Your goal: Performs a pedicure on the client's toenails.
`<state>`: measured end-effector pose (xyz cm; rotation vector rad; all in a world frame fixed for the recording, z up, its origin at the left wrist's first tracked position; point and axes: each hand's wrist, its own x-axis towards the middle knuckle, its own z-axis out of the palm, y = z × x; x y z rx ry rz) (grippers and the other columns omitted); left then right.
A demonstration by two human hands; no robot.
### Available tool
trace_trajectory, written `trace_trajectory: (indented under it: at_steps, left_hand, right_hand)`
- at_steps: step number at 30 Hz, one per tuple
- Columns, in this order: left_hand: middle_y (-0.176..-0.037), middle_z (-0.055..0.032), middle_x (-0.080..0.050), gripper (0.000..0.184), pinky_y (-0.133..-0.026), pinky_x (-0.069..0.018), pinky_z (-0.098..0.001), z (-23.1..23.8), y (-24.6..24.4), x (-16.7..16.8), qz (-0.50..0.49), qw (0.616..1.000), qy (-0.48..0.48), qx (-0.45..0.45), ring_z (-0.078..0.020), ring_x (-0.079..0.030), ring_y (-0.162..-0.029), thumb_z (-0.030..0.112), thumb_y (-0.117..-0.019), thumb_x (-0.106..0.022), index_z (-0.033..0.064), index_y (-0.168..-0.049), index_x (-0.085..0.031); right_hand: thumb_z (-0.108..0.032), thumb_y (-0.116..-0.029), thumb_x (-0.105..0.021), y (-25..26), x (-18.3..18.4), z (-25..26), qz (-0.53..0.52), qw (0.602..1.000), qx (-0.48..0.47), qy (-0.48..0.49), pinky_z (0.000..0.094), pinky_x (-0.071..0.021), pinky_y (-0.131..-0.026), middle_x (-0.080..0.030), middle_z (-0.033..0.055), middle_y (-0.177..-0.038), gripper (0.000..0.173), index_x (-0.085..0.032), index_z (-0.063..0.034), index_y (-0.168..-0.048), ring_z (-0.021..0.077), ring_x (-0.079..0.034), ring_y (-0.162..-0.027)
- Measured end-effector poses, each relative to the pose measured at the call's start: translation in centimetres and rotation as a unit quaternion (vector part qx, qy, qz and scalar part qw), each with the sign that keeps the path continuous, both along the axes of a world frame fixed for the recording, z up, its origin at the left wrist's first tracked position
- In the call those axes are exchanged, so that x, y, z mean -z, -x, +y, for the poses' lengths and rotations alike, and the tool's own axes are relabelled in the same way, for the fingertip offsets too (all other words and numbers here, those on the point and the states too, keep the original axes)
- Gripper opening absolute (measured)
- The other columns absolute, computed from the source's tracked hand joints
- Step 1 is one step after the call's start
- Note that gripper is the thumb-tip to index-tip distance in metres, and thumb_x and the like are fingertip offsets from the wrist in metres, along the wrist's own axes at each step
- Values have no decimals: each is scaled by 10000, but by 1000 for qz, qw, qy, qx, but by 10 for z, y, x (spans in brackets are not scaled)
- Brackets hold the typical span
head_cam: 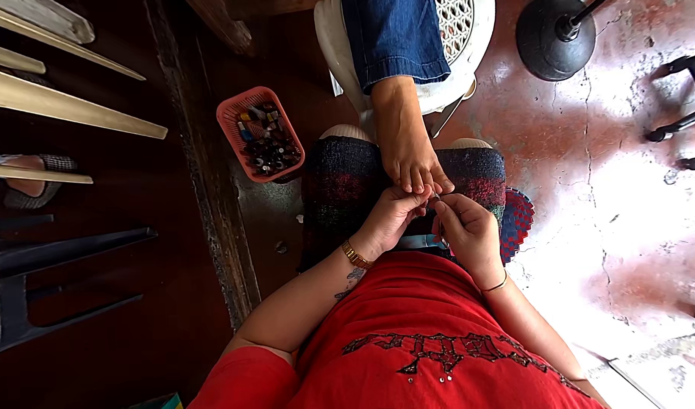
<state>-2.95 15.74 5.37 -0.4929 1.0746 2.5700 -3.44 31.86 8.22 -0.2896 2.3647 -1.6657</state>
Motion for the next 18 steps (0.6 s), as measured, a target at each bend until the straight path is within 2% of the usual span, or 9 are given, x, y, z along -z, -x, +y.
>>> trace_trajectory:
  at_steps: [5, 12, 14, 18]
  left_hand:
    - [-847, 8, -670, 199, -708, -548, -205, 0, 0, 0, 1, 1000, 1, 2, -47, -614, -714, 86, -1044, -530, 94, -958, -709]
    - [-871, -2, -682, 207, -709, -553, -207, -1, -1, 0, 0, 1000, -3, -4, -54, -623, -725, 62, -1038, -526, 94, -942, -707]
    - [-869, -3, -681, 207, -713, -555, -209, 0, -1, 1, 3, 1000, -4, -4, -54, -624, -726, 58, -1036, -526, 92, -942, -708]
    - [-853, 2, -679, 203, -719, -555, -212, 0, -1, 1, 0, 1000, -4, -3, -51, -622, -720, 67, -1038, -530, 94, -941, -707]
  right_hand:
    - [-137, -1054, -536, 0, 3, -1, 8, 1000, -8, -8, 203, -505, -448, -626, -26, -637, 150, -649, -46, -1013, 45, -576, -490]
    - [-141, -1049, -559, 0, 0, 0, -18, 1000, -1, 12, 216, -538, -428, -694, -7, -689, 147, -665, -40, -1033, 67, -621, -484]
    - [-139, -1049, -556, 0, 2, 1, -3, 1000, -4, 1, 210, -531, -442, -660, -20, -655, 146, -662, -43, -1018, 56, -604, -488]
    - [-159, -1054, -545, 0, 7, 0, 20, 999, -5, -30, 208, -456, -415, -578, -37, -596, 140, -642, -78, -993, 42, -529, -456]
